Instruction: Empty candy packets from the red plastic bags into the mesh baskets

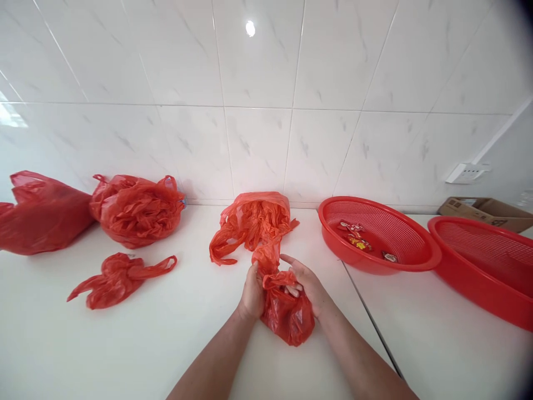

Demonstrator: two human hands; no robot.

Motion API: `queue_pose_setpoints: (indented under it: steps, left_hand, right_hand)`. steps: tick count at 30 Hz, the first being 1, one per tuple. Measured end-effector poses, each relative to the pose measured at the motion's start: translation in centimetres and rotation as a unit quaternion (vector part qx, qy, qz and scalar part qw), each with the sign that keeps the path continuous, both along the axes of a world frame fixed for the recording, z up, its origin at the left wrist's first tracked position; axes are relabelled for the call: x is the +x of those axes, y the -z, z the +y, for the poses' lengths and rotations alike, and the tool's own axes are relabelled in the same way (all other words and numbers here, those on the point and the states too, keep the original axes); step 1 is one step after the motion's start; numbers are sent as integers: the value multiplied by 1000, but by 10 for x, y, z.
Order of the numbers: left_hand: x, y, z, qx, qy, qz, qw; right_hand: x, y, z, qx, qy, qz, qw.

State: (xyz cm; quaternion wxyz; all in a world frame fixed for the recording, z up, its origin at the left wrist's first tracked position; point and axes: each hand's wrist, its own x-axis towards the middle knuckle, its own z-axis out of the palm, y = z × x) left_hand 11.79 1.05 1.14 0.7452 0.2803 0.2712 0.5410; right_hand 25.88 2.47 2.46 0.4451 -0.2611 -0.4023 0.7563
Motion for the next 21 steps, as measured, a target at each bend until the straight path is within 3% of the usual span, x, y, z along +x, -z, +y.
queue_pose_setpoints:
  steps: [4,7,14,21]
  left_hand:
    - [2,4,1,-8,-18,26,999]
    - [5,5,3,15,8,45,999]
    - [10,5,3,73,-9,67,995]
    - [9,4,-7,196,-13,235,952]
  right_hand:
    - [-1,3,0,8,-57,1,998]
    - [-2,7,0,19,-66,-15,998]
    - [-3,16,8,-41,40,-13,998]
    - [1,15,13,-77,111,-57,989]
